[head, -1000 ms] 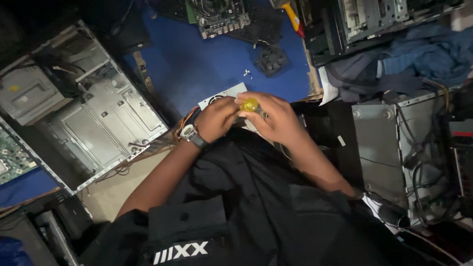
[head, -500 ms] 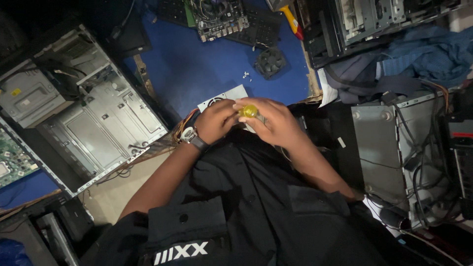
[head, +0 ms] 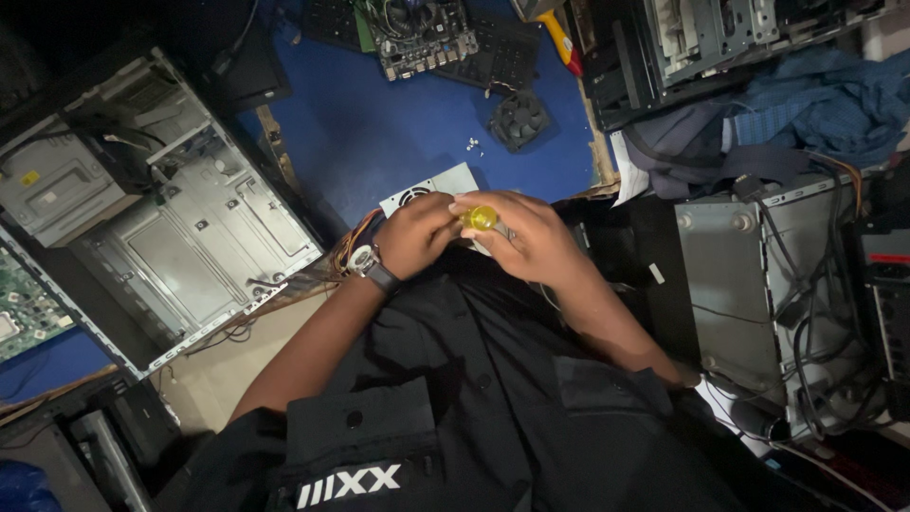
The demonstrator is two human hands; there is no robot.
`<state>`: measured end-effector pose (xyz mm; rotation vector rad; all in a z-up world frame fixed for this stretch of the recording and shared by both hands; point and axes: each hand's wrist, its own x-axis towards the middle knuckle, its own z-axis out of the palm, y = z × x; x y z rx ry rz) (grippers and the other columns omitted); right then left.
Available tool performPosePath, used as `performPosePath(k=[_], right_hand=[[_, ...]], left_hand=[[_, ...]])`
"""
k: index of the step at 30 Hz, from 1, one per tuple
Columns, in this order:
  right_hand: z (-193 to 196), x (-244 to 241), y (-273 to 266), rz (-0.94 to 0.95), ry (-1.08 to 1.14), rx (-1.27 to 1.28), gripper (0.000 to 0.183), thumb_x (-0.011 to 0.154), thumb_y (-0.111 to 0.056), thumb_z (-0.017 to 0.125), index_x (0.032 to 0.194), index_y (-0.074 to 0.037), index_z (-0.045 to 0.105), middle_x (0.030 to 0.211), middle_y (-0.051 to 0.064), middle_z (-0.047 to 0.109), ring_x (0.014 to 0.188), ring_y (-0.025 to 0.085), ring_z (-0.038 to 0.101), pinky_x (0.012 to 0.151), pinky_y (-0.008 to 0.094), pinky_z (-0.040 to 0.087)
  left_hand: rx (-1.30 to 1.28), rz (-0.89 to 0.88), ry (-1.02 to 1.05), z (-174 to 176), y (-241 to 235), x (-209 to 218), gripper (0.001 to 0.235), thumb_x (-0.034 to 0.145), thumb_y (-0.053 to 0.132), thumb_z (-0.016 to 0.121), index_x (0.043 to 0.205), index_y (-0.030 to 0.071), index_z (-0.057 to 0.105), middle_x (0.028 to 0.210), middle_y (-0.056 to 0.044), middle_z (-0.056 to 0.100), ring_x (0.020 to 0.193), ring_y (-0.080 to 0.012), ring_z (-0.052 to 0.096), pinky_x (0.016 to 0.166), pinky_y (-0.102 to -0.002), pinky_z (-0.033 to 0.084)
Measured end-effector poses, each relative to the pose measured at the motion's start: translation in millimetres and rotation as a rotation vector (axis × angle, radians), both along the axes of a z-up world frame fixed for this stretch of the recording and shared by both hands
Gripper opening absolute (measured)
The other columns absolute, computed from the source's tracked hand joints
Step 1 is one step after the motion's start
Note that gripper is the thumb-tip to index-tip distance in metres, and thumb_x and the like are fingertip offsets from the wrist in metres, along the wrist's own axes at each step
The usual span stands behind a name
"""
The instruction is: The person removes a power supply unit from a computer case and uses a screwdriver to unscrew and remove the fan from the unit. The person then reattaches the fan and secures it with screws.
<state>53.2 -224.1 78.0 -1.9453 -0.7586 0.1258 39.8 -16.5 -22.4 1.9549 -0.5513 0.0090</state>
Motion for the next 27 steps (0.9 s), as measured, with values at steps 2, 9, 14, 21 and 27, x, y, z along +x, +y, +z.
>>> performPosePath(k=[2, 9, 14, 21, 27], right_hand=[[0, 0, 0, 0.0, -0.001, 0.008, 0.039, 0.093, 0.002, 0.069, 0.132, 0.002, 0.063, 0.126, 0.017, 0.072, 0.115, 0.027, 0.073, 0.099, 0.036, 0.058], [0, -1, -1, 0.009, -0.019, 0.007, 0.041, 0.093, 0.002, 0.068, 0.133, 0.002, 0.061, 0.125, 0.016, 0.072, 0.116, 0.028, 0.073, 0.101, 0.037, 0.057], [1, -2, 1, 0.0, -0.01, 0.007, 0.039, 0.094, 0.001, 0.069, 0.133, 0.002, 0.062, 0.125, 0.016, 0.073, 0.116, 0.028, 0.074, 0.101, 0.037, 0.058], [4, -5, 1, 0.016, 0.062, 0.033, 0.044, 0.096, 0.0, 0.07, 0.138, 0.001, 0.058, 0.126, 0.015, 0.072, 0.114, 0.023, 0.072, 0.1, 0.034, 0.057], [-16, -23, 16, -0.033, 0.104, 0.32, 0.031, 0.112, -0.021, 0.048, 0.133, 0.002, 0.05, 0.115, 0.015, 0.06, 0.105, 0.02, 0.059, 0.098, 0.034, 0.05]], left_hand=[[-0.023, 0.003, -0.051, -1, 0, 1, 0.019, 0.095, 0.009, 0.07, 0.112, 0.003, 0.068, 0.106, -0.013, 0.07, 0.094, -0.0312, 0.071, 0.083, -0.039, 0.057], [-0.035, -0.025, -0.016, 0, 0, 0, 0.019, 0.095, 0.01, 0.07, 0.113, 0.002, 0.069, 0.106, -0.013, 0.07, 0.094, -0.0306, 0.072, 0.083, -0.038, 0.057], [-0.045, -0.008, -0.038, 1, 0, -1, 0.019, 0.095, 0.009, 0.07, 0.113, 0.002, 0.068, 0.106, -0.013, 0.071, 0.094, -0.0317, 0.071, 0.083, -0.039, 0.057], [0.055, 0.036, -0.048, 1, -1, -2, 0.021, 0.093, 0.014, 0.073, 0.112, 0.005, 0.07, 0.1, -0.011, 0.07, 0.09, -0.0316, 0.07, 0.078, -0.04, 0.057], [0.154, 0.09, -0.054, -5, -4, -2, 0.014, 0.091, 0.018, 0.075, 0.104, 0.011, 0.072, 0.099, -0.007, 0.072, 0.087, -0.028, 0.072, 0.075, -0.039, 0.058]])
